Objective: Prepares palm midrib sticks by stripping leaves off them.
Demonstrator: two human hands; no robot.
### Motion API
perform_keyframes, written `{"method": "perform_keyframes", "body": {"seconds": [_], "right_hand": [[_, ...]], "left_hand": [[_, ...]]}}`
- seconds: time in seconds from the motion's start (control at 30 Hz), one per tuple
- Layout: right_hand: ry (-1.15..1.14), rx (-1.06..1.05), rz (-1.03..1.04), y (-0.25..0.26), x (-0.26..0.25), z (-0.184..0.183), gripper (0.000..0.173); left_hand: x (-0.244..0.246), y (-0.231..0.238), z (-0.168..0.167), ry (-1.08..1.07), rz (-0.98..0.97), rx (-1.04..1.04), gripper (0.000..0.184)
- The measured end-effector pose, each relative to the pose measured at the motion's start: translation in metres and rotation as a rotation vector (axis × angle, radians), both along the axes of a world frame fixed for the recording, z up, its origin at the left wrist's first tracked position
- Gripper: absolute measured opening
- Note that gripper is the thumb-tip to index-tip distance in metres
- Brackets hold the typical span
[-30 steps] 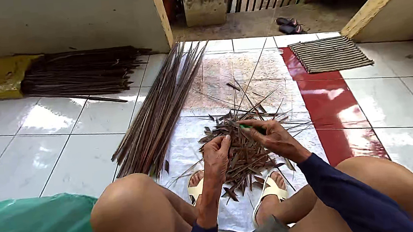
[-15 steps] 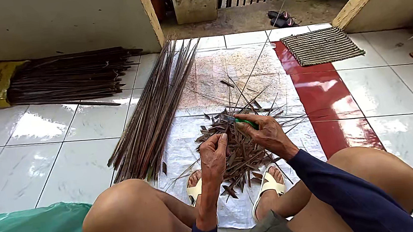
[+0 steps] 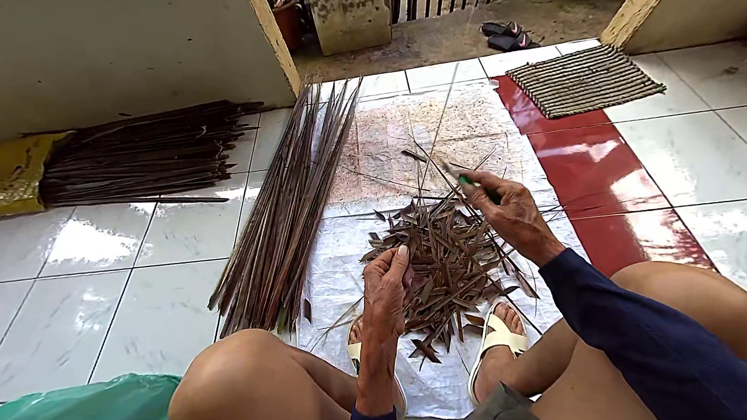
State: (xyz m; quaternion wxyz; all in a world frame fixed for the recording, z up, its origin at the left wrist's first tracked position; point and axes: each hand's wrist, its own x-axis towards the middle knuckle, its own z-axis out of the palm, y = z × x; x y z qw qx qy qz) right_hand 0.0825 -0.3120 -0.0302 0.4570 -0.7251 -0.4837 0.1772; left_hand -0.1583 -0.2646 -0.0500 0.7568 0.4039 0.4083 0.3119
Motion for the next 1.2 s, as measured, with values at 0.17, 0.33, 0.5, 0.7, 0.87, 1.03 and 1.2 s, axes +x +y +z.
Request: {"method": "perform_keyframes", "body": {"seconds": [0.17, 0.33, 0.5, 0.7, 0.87, 1.03, 1.2], "right_hand": [[0.091, -0.101, 0.350, -0.011, -0.024, -0.004, 0.030], [0.132, -0.125, 0.443, -0.012, -0.032, -0.011, 0.031], [0.082, -0.064, 0.359, -0.008, -0.033, -0.011, 0.031], [0.069, 0.008, 0.257, 0.002, -0.016, -0.010, 0.033], [0.061, 0.054, 0.131, 0.008, -0.005, -0.001, 0.033], [0.228, 0.046, 0.278, -0.001, 0.015, 0.023, 0.032], [0.354, 0.046, 0.119, -0.003, 0.022, 0.024, 0.029]], "left_hand": [[-0.003, 0.001, 0.005, -0.097, -0.034, -0.120, 0.030], [-0.006, 0.003, -0.001, -0.398, -0.198, -0.353, 0.034], [-0.005, 0.004, -0.007, -0.602, -0.311, -0.471, 0.034], [-0.001, 0.000, -0.008, -0.628, -0.376, -0.487, 0.033], [0.000, -0.002, -0.008, -0.535, -0.355, -0.449, 0.033], [0.000, -0.003, -0.002, -0.320, -0.226, -0.309, 0.032], [0.006, -0.008, 0.001, -0.056, -0.106, -0.022, 0.032]]}}
